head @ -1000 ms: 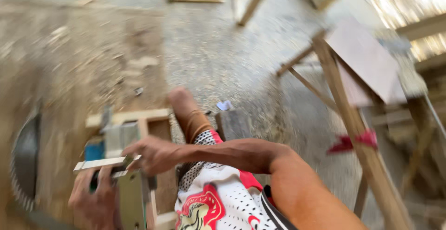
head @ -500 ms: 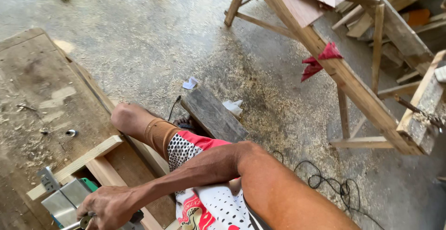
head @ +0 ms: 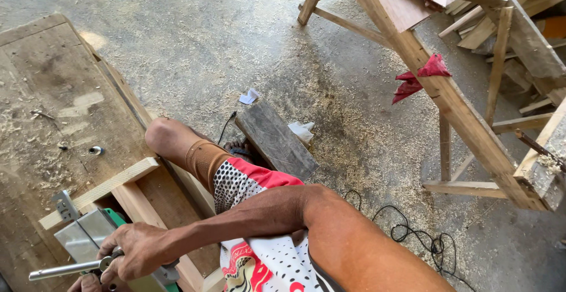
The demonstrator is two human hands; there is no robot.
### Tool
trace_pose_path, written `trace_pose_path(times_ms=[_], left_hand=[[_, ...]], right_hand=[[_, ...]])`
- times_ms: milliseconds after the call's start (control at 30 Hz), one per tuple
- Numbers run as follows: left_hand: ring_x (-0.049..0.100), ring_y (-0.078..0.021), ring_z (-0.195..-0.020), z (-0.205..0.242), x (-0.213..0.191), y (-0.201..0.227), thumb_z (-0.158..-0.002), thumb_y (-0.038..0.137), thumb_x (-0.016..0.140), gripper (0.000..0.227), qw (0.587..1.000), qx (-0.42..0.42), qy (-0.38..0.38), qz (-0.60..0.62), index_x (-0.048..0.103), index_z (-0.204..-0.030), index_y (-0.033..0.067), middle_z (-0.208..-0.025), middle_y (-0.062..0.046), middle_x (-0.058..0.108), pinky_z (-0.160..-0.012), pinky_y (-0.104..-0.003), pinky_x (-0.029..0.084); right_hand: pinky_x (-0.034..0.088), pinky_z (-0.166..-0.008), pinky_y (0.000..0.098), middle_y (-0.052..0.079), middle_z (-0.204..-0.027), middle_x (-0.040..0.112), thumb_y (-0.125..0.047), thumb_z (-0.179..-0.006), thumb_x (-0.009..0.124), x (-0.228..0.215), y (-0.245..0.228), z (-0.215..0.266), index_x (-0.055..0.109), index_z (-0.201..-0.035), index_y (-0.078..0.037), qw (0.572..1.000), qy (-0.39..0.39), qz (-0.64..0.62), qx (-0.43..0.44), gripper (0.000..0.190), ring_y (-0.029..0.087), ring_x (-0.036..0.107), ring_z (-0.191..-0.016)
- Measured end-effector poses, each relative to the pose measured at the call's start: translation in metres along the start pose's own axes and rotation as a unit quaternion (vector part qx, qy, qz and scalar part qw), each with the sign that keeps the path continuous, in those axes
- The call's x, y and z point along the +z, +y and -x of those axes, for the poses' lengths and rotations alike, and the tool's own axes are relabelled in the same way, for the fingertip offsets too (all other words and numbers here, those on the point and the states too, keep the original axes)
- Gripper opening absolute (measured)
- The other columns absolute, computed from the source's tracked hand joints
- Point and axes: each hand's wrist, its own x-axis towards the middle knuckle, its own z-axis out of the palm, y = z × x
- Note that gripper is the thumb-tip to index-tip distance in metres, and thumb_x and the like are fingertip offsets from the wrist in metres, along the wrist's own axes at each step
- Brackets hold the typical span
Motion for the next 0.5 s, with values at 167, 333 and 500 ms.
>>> trace_pose_path(times_ms=[167, 333, 500], left_hand=[[0.069, -0.0231, -0.085, 0.0, 0.003, -0.023, -0.117, 0.024, 0.068, 0.032, 1.0, -0.02, -0.011, 0.017, 0.068, -0.116, -0.0082, -0.096, -0.018, 0.07, -0.083, -0.034, 0.055], [0.068, -0.0217, -0.082, 0.01, -0.017, -0.049, -0.118, 0.024, 0.067, 0.035, 0.998, -0.052, -0.044, 0.017, 0.067, -0.116, -0.0105, -0.094, -0.019, 0.07, -0.081, -0.034, 0.055], [0.068, -0.0208, -0.08, 0.016, -0.029, -0.053, -0.118, 0.023, 0.067, 0.035, 0.992, -0.061, -0.106, -0.004, 0.068, -0.115, -0.0117, -0.089, -0.02, 0.07, -0.081, -0.033, 0.055]], right_hand=[[0.054, -0.062, 0.0406, 0.016, -0.095, 0.075, -0.028, -0.084, 0.078, -0.001, 0.0, 0.002, 0.069, -0.126, -0.005, 1.0, -0.003, -0.007, 0.008, 0.049, 0.024, 0.067, -0.077], [0.046, -0.046, 0.0428, 0.012, -0.088, 0.069, -0.028, -0.089, 0.071, 0.0, 0.002, 0.008, 0.064, -0.13, -0.006, 1.0, -0.015, -0.005, 0.008, 0.048, 0.021, 0.053, -0.057], [0.048, -0.049, 0.0381, 0.008, -0.078, 0.071, -0.033, -0.093, 0.066, -0.012, -0.013, 0.013, 0.068, -0.121, -0.008, 0.975, -0.036, 0.195, -0.104, 0.038, 0.019, 0.06, -0.056]])
